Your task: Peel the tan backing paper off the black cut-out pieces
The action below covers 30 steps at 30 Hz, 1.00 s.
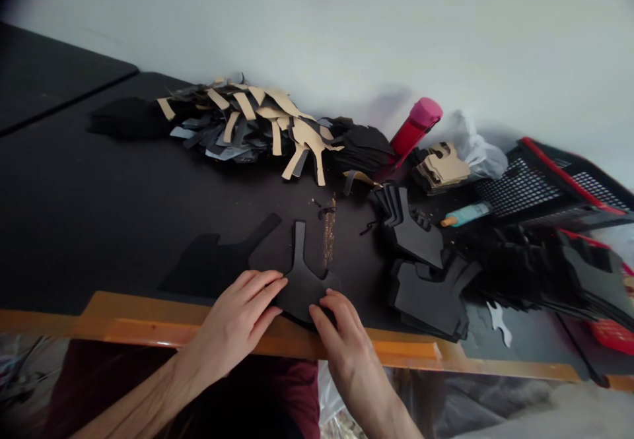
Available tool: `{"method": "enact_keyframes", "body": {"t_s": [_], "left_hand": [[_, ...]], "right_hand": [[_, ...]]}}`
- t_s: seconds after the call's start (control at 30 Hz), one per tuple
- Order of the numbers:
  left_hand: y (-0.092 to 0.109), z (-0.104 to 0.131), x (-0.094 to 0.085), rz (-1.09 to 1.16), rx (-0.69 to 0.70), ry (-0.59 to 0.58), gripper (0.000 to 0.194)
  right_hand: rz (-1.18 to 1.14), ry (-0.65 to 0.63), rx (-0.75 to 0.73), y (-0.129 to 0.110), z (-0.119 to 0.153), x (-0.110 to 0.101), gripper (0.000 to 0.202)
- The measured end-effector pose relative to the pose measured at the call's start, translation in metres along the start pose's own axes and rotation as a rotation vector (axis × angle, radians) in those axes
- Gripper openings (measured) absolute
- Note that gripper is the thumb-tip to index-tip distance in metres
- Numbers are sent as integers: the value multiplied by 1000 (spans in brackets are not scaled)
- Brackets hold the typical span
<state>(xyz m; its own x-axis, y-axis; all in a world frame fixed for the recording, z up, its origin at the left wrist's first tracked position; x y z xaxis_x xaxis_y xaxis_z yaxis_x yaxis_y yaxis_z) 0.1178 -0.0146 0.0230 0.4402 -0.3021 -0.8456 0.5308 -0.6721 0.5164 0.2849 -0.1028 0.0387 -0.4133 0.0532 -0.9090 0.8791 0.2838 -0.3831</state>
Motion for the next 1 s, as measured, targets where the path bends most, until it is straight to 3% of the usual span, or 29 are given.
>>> {"method": "enact_keyframes", "body": {"t_s": [0.37,1.0], "left_hand": [[-5,2,2,20,27,92,34],[-4,1,2,15,44,58,33]], "right_hand": [[-23,-13,-22,-8,-4,0,44],[-31,-30,-6,-2,-1,5,43]]}}
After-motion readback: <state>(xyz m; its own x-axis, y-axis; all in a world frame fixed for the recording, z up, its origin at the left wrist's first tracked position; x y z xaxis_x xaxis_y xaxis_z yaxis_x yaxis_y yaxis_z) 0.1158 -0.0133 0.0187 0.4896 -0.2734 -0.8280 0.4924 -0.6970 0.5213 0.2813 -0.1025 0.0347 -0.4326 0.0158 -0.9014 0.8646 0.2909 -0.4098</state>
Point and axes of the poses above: each hand's wrist, its own z-axis away from the middle knuckle, its own x-axis out of the palm, y = z × x, the point moved 4 cm from there along -z, towards the middle knuckle, and after that the axes turned 7 degrees about -y, right-handed, at the moved point
